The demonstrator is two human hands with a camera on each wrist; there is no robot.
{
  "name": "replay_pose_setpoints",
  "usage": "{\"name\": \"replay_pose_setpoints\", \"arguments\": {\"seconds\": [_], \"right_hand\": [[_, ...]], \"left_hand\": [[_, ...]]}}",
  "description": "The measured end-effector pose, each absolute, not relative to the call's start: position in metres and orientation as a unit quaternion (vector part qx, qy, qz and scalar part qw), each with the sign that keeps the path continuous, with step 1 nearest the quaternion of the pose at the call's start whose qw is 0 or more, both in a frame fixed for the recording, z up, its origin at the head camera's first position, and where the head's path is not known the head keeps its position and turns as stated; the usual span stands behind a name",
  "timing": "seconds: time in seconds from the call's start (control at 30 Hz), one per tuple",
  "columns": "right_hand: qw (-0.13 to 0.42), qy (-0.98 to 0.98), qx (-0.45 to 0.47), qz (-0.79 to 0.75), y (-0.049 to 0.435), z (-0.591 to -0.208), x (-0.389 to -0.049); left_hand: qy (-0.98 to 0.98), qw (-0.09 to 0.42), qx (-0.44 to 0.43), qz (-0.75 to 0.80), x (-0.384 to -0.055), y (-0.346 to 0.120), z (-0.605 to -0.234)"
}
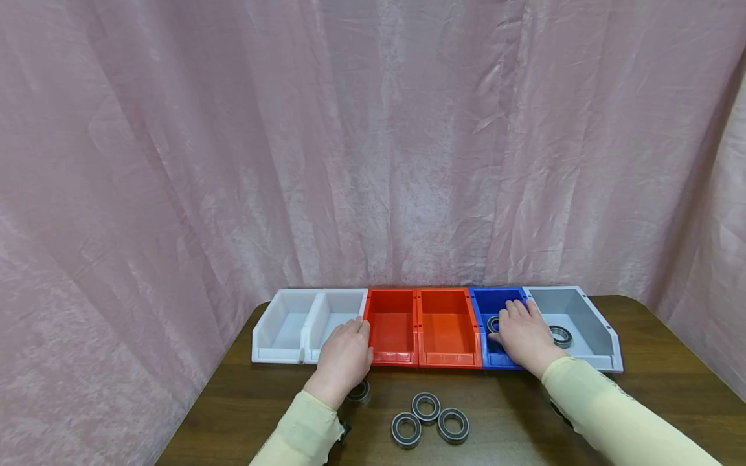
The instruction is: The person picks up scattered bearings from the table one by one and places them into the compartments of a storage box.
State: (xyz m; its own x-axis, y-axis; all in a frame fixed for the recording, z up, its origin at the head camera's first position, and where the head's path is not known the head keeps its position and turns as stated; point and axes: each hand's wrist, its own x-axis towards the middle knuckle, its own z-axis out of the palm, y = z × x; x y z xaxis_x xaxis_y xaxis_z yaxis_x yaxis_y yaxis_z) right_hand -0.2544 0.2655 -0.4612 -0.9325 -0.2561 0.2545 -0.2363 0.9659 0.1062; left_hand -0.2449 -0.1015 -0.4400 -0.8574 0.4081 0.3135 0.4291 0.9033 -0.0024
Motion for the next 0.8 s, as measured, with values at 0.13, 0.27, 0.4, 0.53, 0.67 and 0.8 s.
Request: {"name": "replay_pose_setpoints", "arguments": {"seconds": [0.13, 0.27, 0.4, 0.53, 0.67, 0.8], "right_hand": [[0.128, -0.982, 0.128, -0.052, 0.265, -0.462, -0.256], [0.118, -0.983, 0.127, -0.058, 0.265, -0.462, -0.257], [0.111, -0.984, 0.128, -0.060, 0.264, -0.462, -0.259], [0.098, -0.985, 0.126, -0.061, 0.263, -0.461, -0.261], [0.075, -0.988, 0.117, -0.061, 0.263, -0.461, -0.263], [0.054, -0.990, 0.112, -0.062, 0.263, -0.462, -0.265]], "left_hand": [[-0.964, 0.153, -0.213, -0.035, -0.245, -0.101, -0.440], [-0.965, 0.153, -0.211, -0.036, -0.245, -0.101, -0.440], [-0.963, 0.160, -0.216, -0.033, -0.245, -0.101, -0.439], [-0.961, 0.164, -0.219, -0.032, -0.244, -0.101, -0.438], [-0.964, 0.155, -0.214, -0.035, -0.243, -0.101, -0.438], [-0.964, 0.154, -0.214, -0.033, -0.244, -0.101, -0.438]]}}
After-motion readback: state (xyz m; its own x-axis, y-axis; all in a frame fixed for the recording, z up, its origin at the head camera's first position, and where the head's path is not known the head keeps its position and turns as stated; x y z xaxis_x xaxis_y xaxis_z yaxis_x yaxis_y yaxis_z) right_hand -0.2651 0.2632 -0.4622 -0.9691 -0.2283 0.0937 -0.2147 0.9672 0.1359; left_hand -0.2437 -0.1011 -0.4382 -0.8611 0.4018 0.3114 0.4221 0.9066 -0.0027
